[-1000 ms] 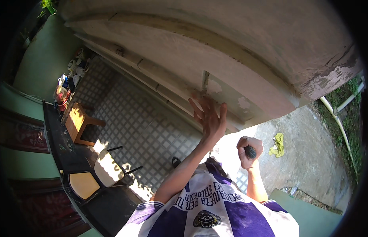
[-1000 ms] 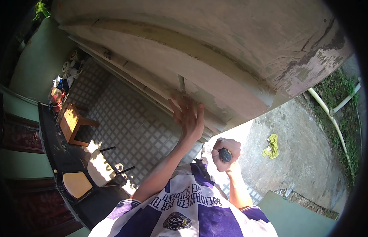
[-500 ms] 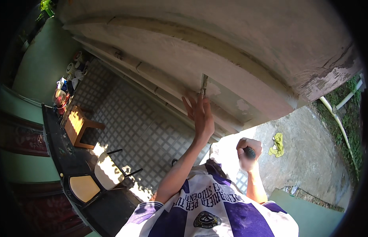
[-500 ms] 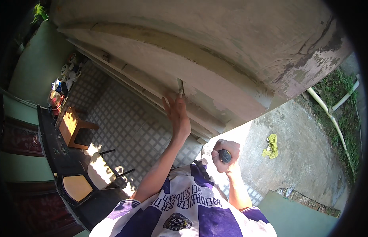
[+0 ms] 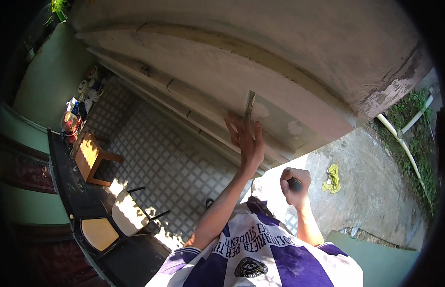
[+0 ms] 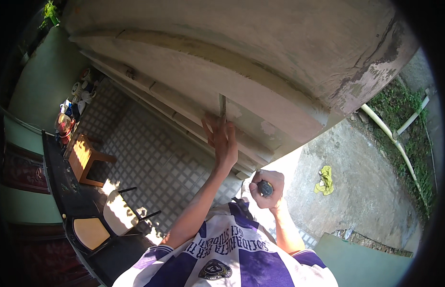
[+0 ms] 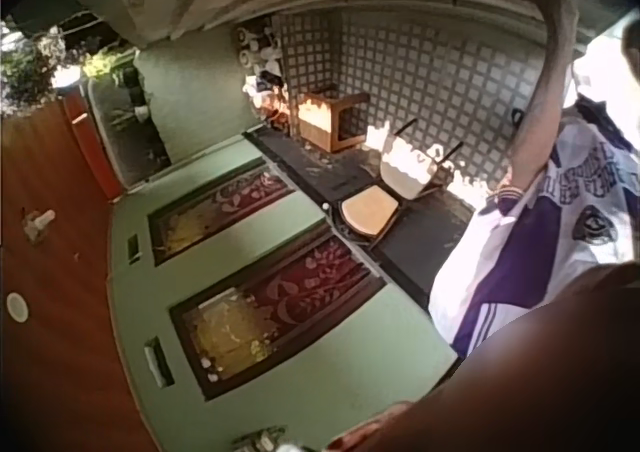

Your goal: The recorder is using a putty knife to apply filler or spackle to holes and damaged areas on an exterior wall.

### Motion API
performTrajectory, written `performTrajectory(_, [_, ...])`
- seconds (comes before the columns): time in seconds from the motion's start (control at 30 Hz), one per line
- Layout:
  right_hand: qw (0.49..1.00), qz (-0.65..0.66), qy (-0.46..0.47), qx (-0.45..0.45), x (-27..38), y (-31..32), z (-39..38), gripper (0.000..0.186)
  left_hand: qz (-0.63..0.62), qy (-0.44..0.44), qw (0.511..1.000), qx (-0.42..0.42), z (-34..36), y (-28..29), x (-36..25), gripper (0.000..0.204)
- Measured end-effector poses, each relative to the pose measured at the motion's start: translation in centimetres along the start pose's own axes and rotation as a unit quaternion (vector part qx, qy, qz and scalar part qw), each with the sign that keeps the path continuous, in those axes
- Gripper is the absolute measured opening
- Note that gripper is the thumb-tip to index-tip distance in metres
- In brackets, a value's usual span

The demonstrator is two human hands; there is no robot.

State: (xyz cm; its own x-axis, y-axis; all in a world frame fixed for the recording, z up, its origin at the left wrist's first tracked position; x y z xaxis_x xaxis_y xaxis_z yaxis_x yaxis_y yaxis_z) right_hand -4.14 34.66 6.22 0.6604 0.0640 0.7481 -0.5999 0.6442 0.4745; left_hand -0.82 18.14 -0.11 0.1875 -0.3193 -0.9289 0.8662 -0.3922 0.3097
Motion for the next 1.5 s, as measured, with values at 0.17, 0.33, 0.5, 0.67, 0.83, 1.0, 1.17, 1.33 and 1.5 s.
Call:
performTrajectory(0.17, [1.000, -0.002, -0.001, -0.018, 0.3, -0.1, -0.9, 0.026, 0.107, -0.020, 0.993, -0.034, 0.4, 1.2, -0.7, 0.059])
performTrajectory(0.33, [1.000, 0.007, -0.016, 0.010, 1.5, -1.1, -0.9, 0.019, 0.109, -0.058, 0.991, -0.043, 1.3, 0.5, -0.8, 0.056])
performTrajectory(0.5, [1.000, -0.005, 0.004, 0.020, 2.6, -1.0, -1.2, 0.018, 0.100, -0.064, 0.992, -0.043, 0.7, 1.6, -0.6, 0.055])
performTrajectory(0.67, [0.999, -0.032, -0.003, 0.016, 2.4, -1.3, -2.2, 0.025, 0.195, -0.151, 0.969, -0.016, 1.7, 1.6, 0.1, 0.056])
performTrajectory(0.83, [0.998, -0.041, -0.037, 0.004, 3.1, -1.2, -2.9, 0.017, 0.099, -0.191, 0.976, -0.040, 2.4, 1.6, 1.7, 0.063])
performTrajectory(1.0, [0.998, -0.044, -0.036, 0.003, 2.6, -1.7, -3.4, 0.028, 0.121, -0.163, 0.979, 0.003, 2.7, 1.7, 1.9, 0.066])
performTrajectory(1.17, [0.998, -0.050, -0.030, 0.024, 3.0, -2.3, -3.0, 0.028, 0.086, -0.200, 0.976, -0.013, 2.7, 2.4, 2.4, 0.056])
performTrajectory(1.33, [0.998, -0.042, -0.038, 0.038, 2.8, -3.3, -2.5, 0.023, 0.048, -0.188, 0.981, -0.016, 1.6, 3.7, 3.9, 0.058])
performTrajectory(1.5, [0.998, -0.029, -0.038, 0.052, 3.4, -5.0, -2.1, 0.020, 0.128, -0.199, 0.972, 0.000, 1.6, 3.8, 3.4, 0.053])
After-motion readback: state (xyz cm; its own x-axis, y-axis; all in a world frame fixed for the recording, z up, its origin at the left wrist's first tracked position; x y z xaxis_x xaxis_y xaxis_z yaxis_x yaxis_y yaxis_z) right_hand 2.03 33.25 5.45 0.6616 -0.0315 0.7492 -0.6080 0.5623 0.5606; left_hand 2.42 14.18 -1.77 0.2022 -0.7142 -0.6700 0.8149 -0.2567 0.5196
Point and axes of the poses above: each hand's wrist, its own z-axis towards the middle knuckle, its own y-axis out of the back of the hand, x = y × z, the point moved 3 cm from there along z, towards the middle knuckle, and after that the axes turned 10 degrees about -z, right-handed, at the moved point
